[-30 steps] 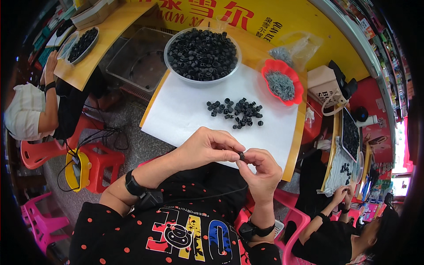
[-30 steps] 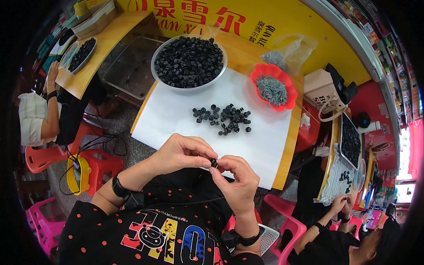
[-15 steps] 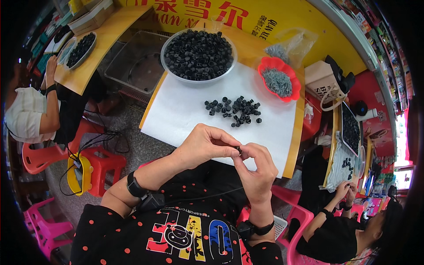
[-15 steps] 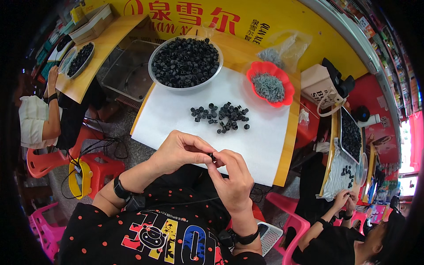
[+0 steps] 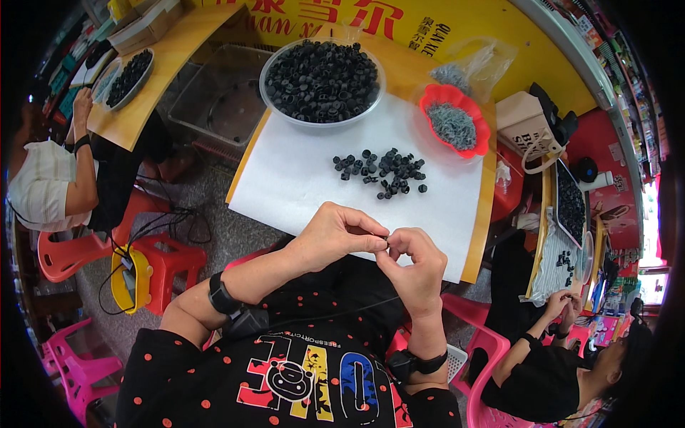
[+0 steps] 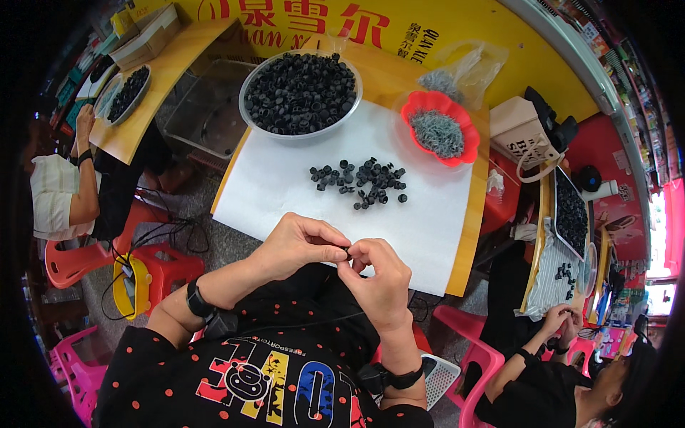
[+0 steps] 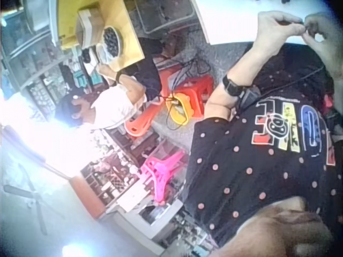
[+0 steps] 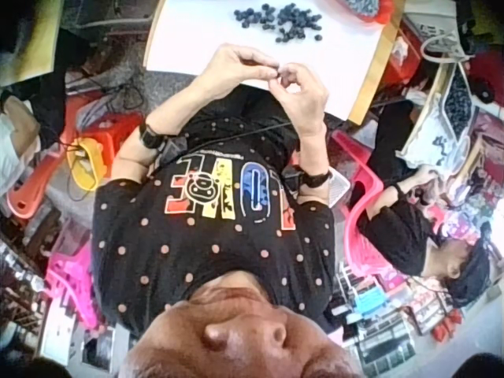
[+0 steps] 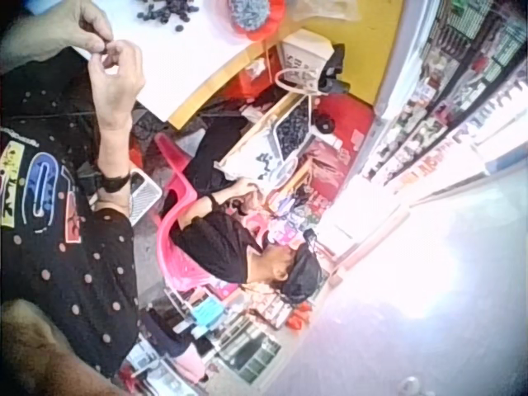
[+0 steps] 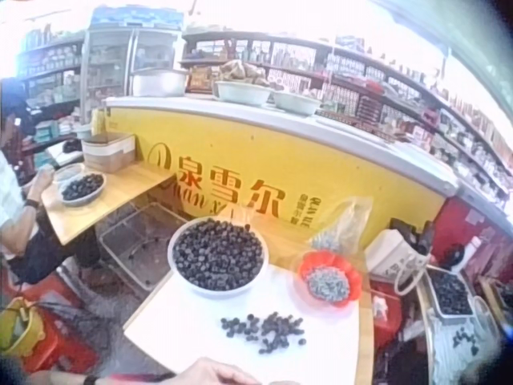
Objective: Assembling small black plastic parts by joining two components together by hand.
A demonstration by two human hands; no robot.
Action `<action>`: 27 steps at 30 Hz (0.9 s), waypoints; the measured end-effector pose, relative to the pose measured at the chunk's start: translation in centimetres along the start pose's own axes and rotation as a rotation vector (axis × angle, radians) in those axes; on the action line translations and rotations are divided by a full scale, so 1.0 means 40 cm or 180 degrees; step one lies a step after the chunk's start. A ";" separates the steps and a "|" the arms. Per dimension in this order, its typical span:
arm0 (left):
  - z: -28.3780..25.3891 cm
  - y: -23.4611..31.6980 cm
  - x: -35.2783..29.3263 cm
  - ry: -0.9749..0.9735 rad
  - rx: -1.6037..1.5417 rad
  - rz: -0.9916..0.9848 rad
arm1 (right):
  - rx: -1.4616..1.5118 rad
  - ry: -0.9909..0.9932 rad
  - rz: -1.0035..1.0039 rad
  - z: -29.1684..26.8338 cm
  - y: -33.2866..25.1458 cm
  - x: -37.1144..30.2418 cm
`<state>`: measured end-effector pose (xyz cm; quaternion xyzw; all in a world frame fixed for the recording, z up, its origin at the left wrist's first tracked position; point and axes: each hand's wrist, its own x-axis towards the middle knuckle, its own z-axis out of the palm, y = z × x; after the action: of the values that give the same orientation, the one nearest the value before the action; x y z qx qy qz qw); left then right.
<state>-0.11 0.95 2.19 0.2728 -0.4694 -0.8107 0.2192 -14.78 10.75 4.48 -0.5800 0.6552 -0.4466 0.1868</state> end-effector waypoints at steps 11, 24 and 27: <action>-0.018 0.019 0.005 -0.0410 -0.1127 -0.0537 | 0.1191 -0.0504 0.0531 -0.065 0.011 0.025; -0.022 0.007 0.008 -0.0729 -0.1149 -0.0615 | 0.0402 -0.0734 -0.0209 -0.045 -0.010 0.025; -0.015 0.006 0.010 -0.0566 -0.1093 -0.0448 | 0.0053 -0.0259 -0.0256 -0.032 -0.019 0.010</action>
<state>-0.01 0.21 2.06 0.1909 -0.3216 -0.9130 0.1629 -15.42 10.92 5.87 -0.6220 0.6194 -0.4352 0.2001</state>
